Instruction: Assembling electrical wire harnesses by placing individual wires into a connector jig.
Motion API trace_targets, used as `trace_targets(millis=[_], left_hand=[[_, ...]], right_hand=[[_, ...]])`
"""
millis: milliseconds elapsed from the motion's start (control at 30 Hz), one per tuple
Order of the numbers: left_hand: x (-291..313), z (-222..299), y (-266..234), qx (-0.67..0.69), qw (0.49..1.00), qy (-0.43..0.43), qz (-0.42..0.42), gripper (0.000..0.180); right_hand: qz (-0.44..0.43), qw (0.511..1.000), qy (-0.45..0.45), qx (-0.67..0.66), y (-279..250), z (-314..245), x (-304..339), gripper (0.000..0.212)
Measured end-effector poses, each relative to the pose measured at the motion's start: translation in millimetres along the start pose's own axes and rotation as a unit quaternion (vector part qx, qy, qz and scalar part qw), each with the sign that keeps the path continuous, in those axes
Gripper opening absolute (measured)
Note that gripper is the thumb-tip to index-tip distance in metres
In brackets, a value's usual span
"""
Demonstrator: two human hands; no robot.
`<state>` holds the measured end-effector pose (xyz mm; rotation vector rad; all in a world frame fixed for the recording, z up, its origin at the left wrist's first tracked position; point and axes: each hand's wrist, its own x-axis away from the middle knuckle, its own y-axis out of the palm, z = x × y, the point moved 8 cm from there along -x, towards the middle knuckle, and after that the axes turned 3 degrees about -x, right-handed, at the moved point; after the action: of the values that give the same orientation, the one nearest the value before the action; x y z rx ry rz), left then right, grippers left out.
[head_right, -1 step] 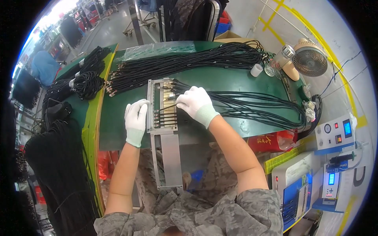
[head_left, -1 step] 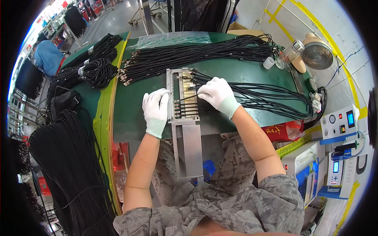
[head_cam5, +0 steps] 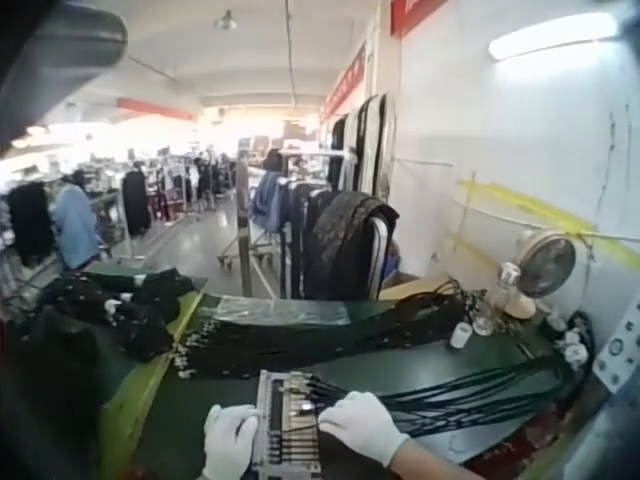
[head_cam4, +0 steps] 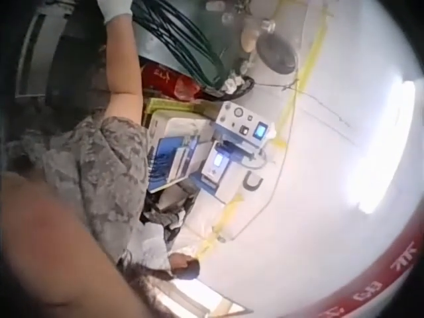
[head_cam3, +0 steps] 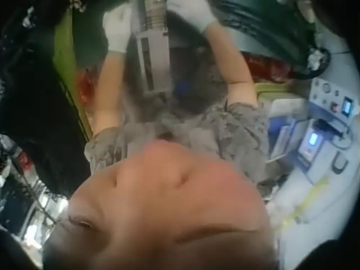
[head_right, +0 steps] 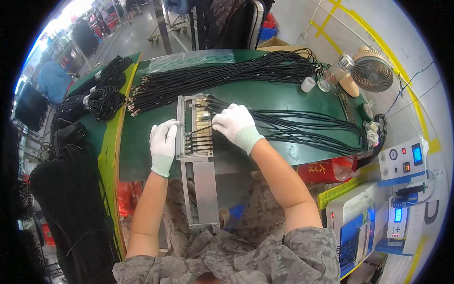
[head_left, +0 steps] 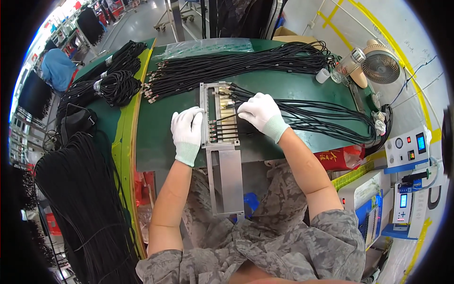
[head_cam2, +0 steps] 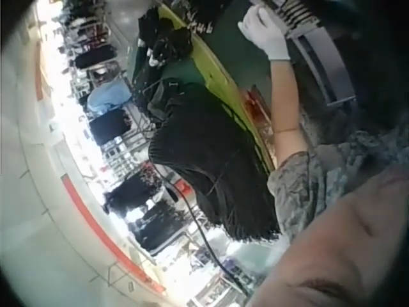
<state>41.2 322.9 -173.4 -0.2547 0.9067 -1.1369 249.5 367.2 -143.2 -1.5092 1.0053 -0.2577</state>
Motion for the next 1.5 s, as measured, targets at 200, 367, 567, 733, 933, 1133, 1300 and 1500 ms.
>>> trace_targets(millis=[200,367,567,733,933,1133,1300,1500], left_hand=[[-0.8,1.2,1.9,0.005,1.000,-0.001,-0.013,0.020],[-2.8,12.6,3.5,0.025,0.999,0.017,-0.040,0.019],[7.6,54.9,21.2,-0.127,0.969,0.166,-0.128,0.040],[6.9,47.7,31.1,-0.132,0.971,0.141,-0.137,0.028],[5.4,45.6,30.5,-0.084,0.981,0.131,-0.118,0.023],[-6.3,19.3,7.5,0.037,0.998,0.045,0.025,0.022],[-8.2,25.8,4.9,0.081,0.993,0.084,0.009,0.015],[-8.9,46.6,-4.3,0.115,0.984,0.135,0.004,0.011]], right_hand=[[0.007,1.000,-0.008,-0.029,-2.9,-4.6,1.0,0.008],[-0.008,0.998,-0.017,-0.054,-3.9,-8.9,0.8,0.008],[-0.018,0.999,-0.017,-0.037,4.6,-9.4,1.9,0.008],[0.064,0.997,0.049,0.012,-12.6,14.6,-5.3,0.021],[0.061,0.995,0.066,0.054,3.0,35.9,-12.3,0.008],[0.130,0.991,-0.029,-0.032,-19.9,4.9,-8.0,0.011],[0.102,0.992,-0.042,-0.056,-15.7,-18.0,-11.8,0.015],[0.022,0.992,-0.033,-0.123,7.9,-40.7,-16.5,0.022]])
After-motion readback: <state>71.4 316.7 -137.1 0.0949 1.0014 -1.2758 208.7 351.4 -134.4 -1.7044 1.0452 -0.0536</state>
